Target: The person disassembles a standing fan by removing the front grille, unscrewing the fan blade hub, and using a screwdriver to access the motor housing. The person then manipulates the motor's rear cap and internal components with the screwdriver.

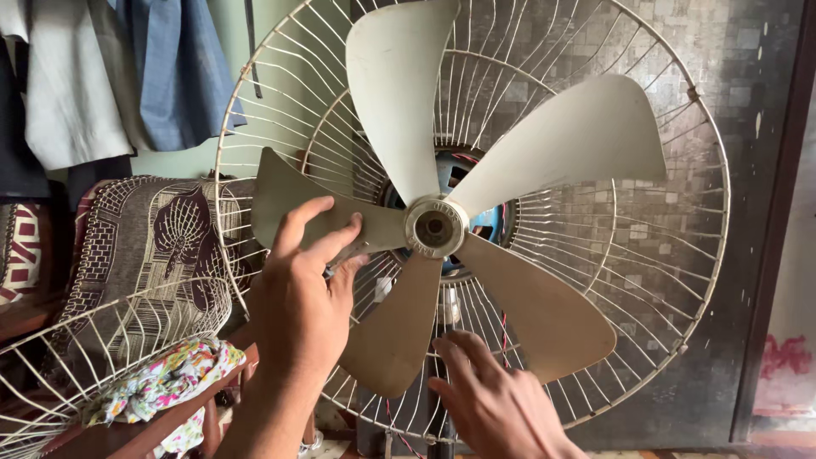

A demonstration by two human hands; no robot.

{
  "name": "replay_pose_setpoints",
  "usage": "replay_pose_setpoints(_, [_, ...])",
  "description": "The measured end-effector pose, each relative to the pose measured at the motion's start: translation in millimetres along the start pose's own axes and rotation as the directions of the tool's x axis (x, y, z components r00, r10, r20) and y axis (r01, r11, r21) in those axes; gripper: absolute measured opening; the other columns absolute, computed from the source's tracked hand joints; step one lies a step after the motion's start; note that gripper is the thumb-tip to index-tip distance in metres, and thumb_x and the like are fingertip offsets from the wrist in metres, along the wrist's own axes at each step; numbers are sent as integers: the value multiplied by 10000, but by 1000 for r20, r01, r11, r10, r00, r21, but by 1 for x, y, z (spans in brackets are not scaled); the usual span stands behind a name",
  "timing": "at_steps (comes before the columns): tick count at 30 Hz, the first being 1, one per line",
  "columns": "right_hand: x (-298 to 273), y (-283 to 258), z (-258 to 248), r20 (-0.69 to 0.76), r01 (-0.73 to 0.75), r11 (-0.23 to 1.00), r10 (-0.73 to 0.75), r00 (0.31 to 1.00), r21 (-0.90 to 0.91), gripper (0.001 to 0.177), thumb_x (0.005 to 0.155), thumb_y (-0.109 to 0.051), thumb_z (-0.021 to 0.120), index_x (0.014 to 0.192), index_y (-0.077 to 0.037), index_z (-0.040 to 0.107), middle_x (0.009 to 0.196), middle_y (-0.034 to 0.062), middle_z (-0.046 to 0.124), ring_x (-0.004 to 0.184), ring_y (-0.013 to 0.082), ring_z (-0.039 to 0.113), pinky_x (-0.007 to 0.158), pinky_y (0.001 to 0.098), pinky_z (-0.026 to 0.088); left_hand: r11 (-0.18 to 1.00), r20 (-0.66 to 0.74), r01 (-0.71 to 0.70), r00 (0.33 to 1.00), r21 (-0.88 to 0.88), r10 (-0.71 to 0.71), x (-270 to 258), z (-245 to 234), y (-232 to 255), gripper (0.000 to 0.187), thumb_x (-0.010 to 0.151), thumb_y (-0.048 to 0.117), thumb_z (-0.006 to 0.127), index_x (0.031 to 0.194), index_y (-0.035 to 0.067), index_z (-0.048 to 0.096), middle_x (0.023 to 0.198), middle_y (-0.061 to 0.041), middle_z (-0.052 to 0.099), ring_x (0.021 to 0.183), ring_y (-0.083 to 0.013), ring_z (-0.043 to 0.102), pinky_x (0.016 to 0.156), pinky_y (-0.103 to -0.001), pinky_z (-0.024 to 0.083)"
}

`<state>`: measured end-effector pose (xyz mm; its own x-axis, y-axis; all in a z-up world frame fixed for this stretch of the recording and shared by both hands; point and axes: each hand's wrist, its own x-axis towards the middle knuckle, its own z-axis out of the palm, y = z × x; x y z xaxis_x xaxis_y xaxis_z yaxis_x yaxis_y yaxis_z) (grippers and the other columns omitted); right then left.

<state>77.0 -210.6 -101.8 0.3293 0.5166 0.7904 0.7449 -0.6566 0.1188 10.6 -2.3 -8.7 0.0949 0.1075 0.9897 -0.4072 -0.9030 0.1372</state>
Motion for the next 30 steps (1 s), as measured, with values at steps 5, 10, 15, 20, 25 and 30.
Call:
replay_pose_setpoints(5, [5, -6, 10, 242, -154, 988, 157, 958, -32, 563, 923, -334, 710, 1337, 14, 554, 1399, 232, 504, 653, 354, 730, 463, 400, 603, 999, 6, -2, 1000, 45, 2, -3, 1, 4, 388, 794, 33, 775, 1176, 101, 761, 1389, -79, 612, 1034, -312, 709, 817, -383, 566])
replay_pose_setpoints(10, [-4, -1, 23, 220, -64, 998, 61, 974, 8, 541, 911, -334, 734, 1278, 33, 582, 1500, 300, 430, 602, 333, 735, 478, 402, 613, 994, 28, 68, 997, 89, -71, -2, 0, 2, 395, 819, 83, 781, 1205, 160, 759, 1404, -37, 624, 896, -294, 732, 742, -393, 562])
replay_pose_setpoints(15, [-11, -5, 36, 275, -61, 997, 48, 960, 38, 617, 881, -357, 762, 1350, -3, 574, 1632, 335, 237, 696, 429, 749, 550, 467, 622, 984, 68, 70, 994, 165, -82, 1, -2, -4, 396, 870, 140, 747, 1263, 181, 735, 1435, -42, 613, 900, -316, 737, 728, -398, 576])
replay_pose_setpoints(20, [-8, -12, 46, 318, -22, 999, 12, 948, 29, 578, 892, -297, 734, 1353, 13, 573, 1641, 366, 147, 665, 465, 733, 588, 532, 615, 973, 131, 129, 979, 190, -155, 5, -7, -13, 368, 934, 194, 685, 1300, 162, 703, 1486, -43, 568, 933, -330, 738, 740, -409, 588])
replay_pose_setpoints(25, [-5, -22, 63, 366, -22, 998, 42, 930, -58, 265, 921, -130, 615, 1124, 41, 605, 1603, 454, 106, 599, 371, 732, 508, 460, 602, 972, 157, 128, 975, 195, -159, 3, -11, -19, 444, 937, 181, 658, 1376, 130, 630, 1518, -98, 519, 995, -345, 724, 769, -404, 596])
replay_pose_setpoints(30, [-2, -28, 75, 314, -35, 995, 63, 947, -94, 204, 879, -76, 592, 1050, 23, 644, 1603, 474, 156, 542, 336, 735, 470, 441, 599, 986, 138, 72, 986, 151, -93, -6, -8, -23, 528, 910, 150, 657, 1431, 119, 577, 1541, -135, 486, 1109, -351, 688, 825, -383, 592])
